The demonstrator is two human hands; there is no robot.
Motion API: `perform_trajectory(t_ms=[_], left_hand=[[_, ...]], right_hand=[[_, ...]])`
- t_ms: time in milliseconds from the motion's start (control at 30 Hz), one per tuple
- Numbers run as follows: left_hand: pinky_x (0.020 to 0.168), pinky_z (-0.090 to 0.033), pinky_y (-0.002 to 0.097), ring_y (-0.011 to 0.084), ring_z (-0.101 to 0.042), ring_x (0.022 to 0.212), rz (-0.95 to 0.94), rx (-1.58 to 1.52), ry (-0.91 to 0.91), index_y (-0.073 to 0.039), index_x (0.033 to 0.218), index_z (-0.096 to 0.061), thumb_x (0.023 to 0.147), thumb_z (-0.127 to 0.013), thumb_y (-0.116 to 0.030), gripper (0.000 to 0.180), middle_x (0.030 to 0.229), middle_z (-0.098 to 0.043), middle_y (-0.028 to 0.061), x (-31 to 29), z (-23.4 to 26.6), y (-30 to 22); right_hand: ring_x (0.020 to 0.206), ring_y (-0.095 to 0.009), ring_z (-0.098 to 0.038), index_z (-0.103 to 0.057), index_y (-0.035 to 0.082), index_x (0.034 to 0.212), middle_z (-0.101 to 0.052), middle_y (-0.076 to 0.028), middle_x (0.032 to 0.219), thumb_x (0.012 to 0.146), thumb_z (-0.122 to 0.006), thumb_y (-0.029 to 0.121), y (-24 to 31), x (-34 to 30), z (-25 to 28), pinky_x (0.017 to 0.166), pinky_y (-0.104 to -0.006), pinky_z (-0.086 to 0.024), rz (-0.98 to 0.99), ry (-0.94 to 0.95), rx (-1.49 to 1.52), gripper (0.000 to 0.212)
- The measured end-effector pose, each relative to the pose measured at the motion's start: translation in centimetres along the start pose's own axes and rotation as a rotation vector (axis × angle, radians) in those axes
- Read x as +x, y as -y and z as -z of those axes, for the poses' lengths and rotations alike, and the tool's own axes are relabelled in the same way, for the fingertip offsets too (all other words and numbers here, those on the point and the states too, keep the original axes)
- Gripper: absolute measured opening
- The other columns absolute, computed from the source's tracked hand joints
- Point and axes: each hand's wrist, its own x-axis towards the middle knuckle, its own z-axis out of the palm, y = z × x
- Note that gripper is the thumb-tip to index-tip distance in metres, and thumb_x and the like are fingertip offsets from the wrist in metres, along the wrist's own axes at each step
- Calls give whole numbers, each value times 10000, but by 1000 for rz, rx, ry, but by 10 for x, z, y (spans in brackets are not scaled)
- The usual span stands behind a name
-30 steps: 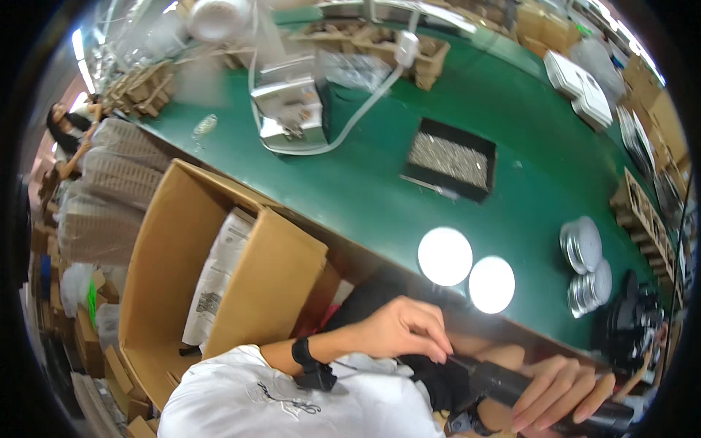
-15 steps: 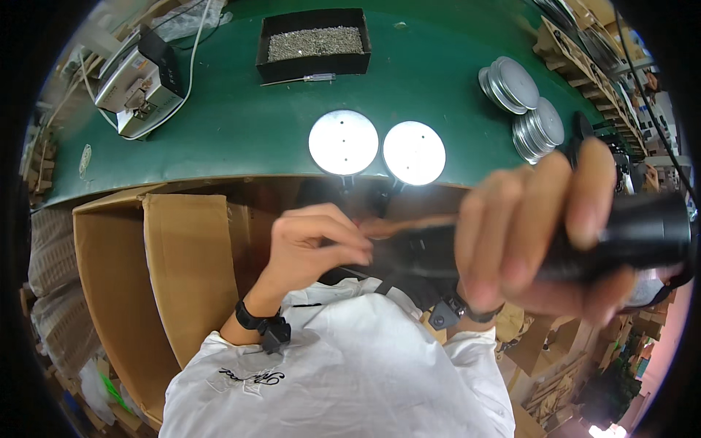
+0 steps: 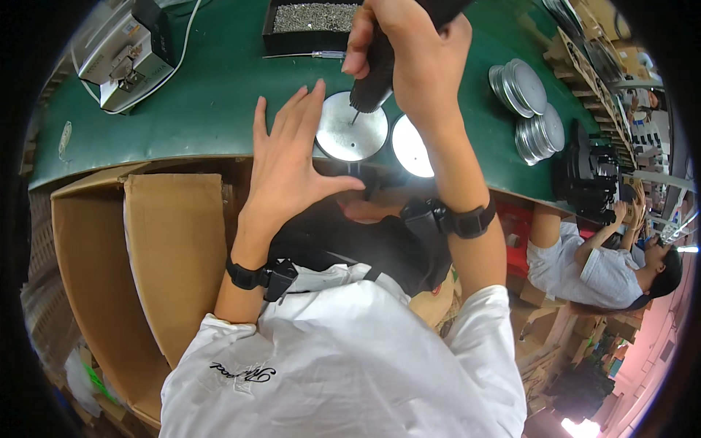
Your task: Assemble circular electronic components using an electric screwdriver.
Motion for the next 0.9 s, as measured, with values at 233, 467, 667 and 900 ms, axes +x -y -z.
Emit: perform_trajectory(t_ms=[233, 467, 667, 900], left_hand=[[1182, -141, 654, 366, -402, 1387, -98, 12, 4, -48, 1531, -321, 587, -903, -409, 1167, 1412, -474, 210, 16, -8, -6], [1203, -240, 557, 400, -414, 1384, -116, -168, -117, 16, 1465, -398, 555, -928, -329, 1108, 1462, -466, 215, 7, -1, -25], [1203, -241, 537, 442, -373, 1402, -301, -93, 157, 10, 1492, -369, 589, -910, -322, 1104, 1482, -422, 250, 44, -29, -71], [1147, -303, 535, 467, -377, 1326, -272, 15, 181, -76, 1453, -427, 661, -797, -213, 885, 1435, -384, 282, 46, -71, -87]], right_hand=[[593, -176, -629, -563, -20, 977, -627, -104, 764, 954, -615, 148, 4, -30, 1, 530, -291, -514, 120, -18, 141, 177], [586, -171, -535, -533, 65, 1129, -544, -75, 774, 998, -510, 472, 51, -174, 67, 519, -348, -461, 632, -678, 298, 428], [641, -108, -556, -536, 8, 1096, -558, -56, 748, 1005, -583, 183, -11, -215, 97, 646, -256, -479, 142, -1232, -291, 203], [1037, -168, -536, -440, 17, 1309, -553, -76, 1110, 886, -751, 173, -94, -250, 105, 948, -344, -438, -351, -1048, -542, 548]])
